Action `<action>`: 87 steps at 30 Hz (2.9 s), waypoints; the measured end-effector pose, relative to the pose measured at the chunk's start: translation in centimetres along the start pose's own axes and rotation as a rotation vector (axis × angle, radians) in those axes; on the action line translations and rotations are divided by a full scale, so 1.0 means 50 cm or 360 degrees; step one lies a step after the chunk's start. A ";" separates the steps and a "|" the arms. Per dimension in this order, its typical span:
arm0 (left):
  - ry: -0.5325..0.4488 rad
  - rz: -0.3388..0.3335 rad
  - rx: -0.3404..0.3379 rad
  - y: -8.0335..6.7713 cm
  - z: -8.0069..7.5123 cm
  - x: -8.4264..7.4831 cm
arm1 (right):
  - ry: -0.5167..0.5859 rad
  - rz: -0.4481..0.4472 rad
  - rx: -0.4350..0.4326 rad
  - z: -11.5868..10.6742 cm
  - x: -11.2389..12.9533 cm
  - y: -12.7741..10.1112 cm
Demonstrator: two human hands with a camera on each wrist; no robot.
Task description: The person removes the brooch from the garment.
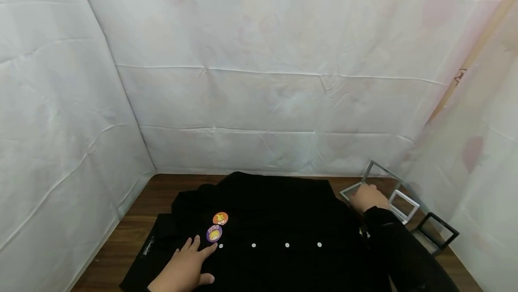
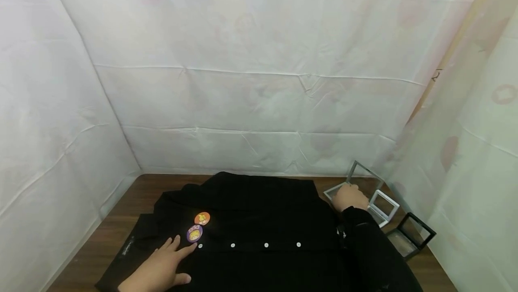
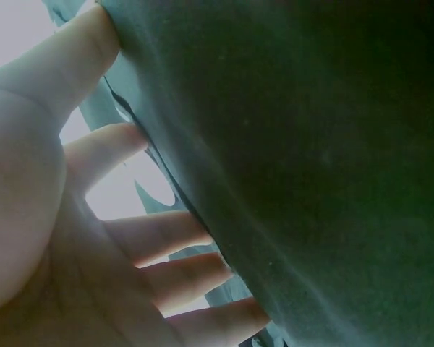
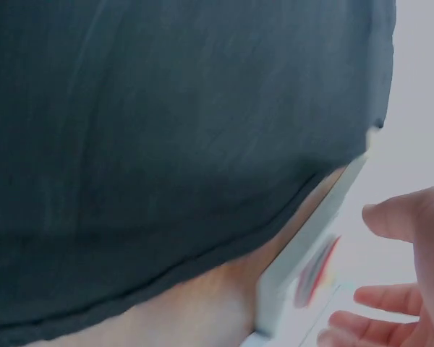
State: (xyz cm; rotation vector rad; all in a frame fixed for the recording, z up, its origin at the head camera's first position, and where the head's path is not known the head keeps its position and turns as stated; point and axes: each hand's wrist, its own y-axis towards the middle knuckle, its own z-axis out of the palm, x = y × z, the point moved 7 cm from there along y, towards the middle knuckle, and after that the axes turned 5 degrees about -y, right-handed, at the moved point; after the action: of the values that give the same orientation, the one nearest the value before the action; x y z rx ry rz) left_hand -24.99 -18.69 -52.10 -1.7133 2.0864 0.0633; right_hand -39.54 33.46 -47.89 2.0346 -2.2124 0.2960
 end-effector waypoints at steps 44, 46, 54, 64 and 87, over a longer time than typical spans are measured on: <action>0.0038 0.0013 -0.0221 0.058 -0.072 0.058 | -0.0287 -0.1286 -0.0032 0.163 0.702 -0.254; 0.0030 -0.0014 -0.0191 0.059 -0.067 0.061 | -0.0298 -0.1298 -0.0016 0.171 0.716 -0.256; -0.0044 -0.0052 -0.0100 0.064 -0.053 0.068 | -0.0387 -0.1385 0.0004 0.187 0.754 -0.259; -0.0042 -0.0045 -0.0051 0.067 -0.049 0.068 | -0.0495 -0.1376 0.0050 0.223 0.775 -0.257; -0.0091 -0.0061 -0.0026 0.062 -0.052 0.066 | -0.0592 -0.1285 -0.0088 0.246 0.796 -0.226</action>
State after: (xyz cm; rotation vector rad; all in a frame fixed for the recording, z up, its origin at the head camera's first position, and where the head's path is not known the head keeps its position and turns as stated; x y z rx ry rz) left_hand -29.16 -21.80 -51.68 -1.7398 2.0170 0.1169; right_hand -31.31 -8.85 -50.41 2.8919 -1.3077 -0.2418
